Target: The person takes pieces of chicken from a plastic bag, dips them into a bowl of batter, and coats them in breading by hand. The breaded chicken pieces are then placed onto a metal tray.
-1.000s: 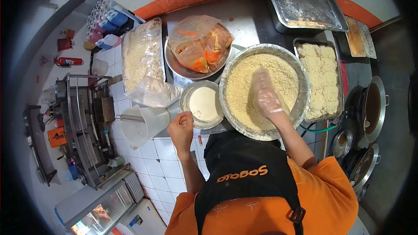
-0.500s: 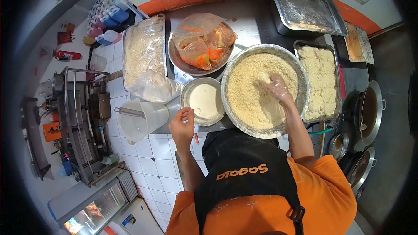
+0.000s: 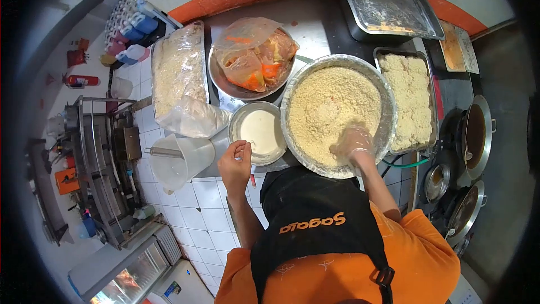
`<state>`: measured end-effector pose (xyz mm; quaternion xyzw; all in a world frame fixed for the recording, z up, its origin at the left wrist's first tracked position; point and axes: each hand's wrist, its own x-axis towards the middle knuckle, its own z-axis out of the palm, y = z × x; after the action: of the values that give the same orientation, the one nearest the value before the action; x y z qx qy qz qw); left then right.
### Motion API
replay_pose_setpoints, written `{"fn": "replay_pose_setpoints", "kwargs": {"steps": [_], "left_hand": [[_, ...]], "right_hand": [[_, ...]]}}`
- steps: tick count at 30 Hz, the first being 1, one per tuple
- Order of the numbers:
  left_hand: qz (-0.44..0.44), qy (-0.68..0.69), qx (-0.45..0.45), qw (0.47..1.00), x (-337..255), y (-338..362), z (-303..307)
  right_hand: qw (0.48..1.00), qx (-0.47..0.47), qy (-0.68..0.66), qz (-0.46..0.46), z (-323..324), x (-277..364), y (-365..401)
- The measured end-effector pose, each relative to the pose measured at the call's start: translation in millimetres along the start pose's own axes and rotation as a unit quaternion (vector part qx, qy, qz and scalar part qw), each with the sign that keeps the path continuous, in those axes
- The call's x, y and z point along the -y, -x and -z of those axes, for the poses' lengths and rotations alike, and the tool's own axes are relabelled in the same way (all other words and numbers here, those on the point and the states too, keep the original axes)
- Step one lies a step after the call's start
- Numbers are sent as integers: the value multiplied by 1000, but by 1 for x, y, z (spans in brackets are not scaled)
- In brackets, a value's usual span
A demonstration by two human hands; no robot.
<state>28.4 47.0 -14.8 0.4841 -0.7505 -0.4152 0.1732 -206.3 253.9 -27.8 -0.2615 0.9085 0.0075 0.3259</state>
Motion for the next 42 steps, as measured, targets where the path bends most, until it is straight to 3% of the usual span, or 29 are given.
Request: {"fn": "replay_pose_setpoints", "kwargs": {"steps": [2,4,5,7,8,10,11,12,14,15,18,20,21,22,23,26,27,28,30,31,33,35,38,40,42], "left_hand": [[-1,-10,12,1000,1,1,-2],[-1,-28,20,999,-4,-2,-3],[2,-29,20,999,-6,-1,-3],[9,-17,23,1000,-9,-3,0],[6,-18,23,1000,-9,-6,1],[4,-39,17,999,-7,-7,0],[2,-37,19,999,-5,-9,-1],[-7,-36,15,999,0,-11,-3],[-11,-42,17,999,0,-7,-3],[4,-43,24,999,-6,-8,-2],[16,-55,32,998,-12,-7,0],[7,-63,34,997,-12,-7,1],[10,-59,34,998,-11,-8,0],[15,-54,34,998,-11,-8,-1],[13,-55,37,998,-12,-8,-1],[-1,-48,30,998,-14,-8,0],[2,-54,28,998,-16,-11,1],[7,-59,29,998,-17,-11,1],[-4,-55,32,998,-11,-11,0],[-8,-53,29,998,-8,-12,-1],[-6,-46,30,998,-10,-10,-2],[2,-25,32,999,-6,-12,-3],[10,-52,42,998,-9,-10,-1],[-6,-73,44,996,-6,-12,-2],[-10,-53,53,997,-4,-15,-3]], "right_hand": [[999,-8,-35,-7,-47,-20,-27],[981,-83,-127,117,-50,-26,-40],[982,-80,-127,117,-52,-36,-37],[968,-64,-215,113,10,-5,1],[967,-66,-218,114,8,6,0],[997,44,-68,11,-2,17,-3],[988,-78,-128,29,-33,8,-8],[989,-80,-125,28,-38,0,-21],[989,4,-134,67,-40,-11,-35],[964,-46,-244,96,-36,-19,-31],[957,-88,-250,118,18,2,-8],[963,-126,-221,89,-1,16,-10],[955,-219,-64,191,-36,14,-29],[905,-300,98,284,-54,11,-40],[906,-300,97,281,-50,8,-41],[982,20,-4,188,-7,1,-49],[967,-53,-99,229,11,-3,-46],[967,-57,-101,225,26,-7,-42],[941,-81,-315,90,47,-19,-37],[964,-125,-220,76,22,-29,-53],[977,-81,-197,10,-4,-18,-68],[959,-64,-274,-15,-4,-1,-59],[933,-70,-353,19,-18,-10,-69],[867,-78,-487,72,-26,-10,-67],[866,-104,-480,95,-30,-11,-64]]}}
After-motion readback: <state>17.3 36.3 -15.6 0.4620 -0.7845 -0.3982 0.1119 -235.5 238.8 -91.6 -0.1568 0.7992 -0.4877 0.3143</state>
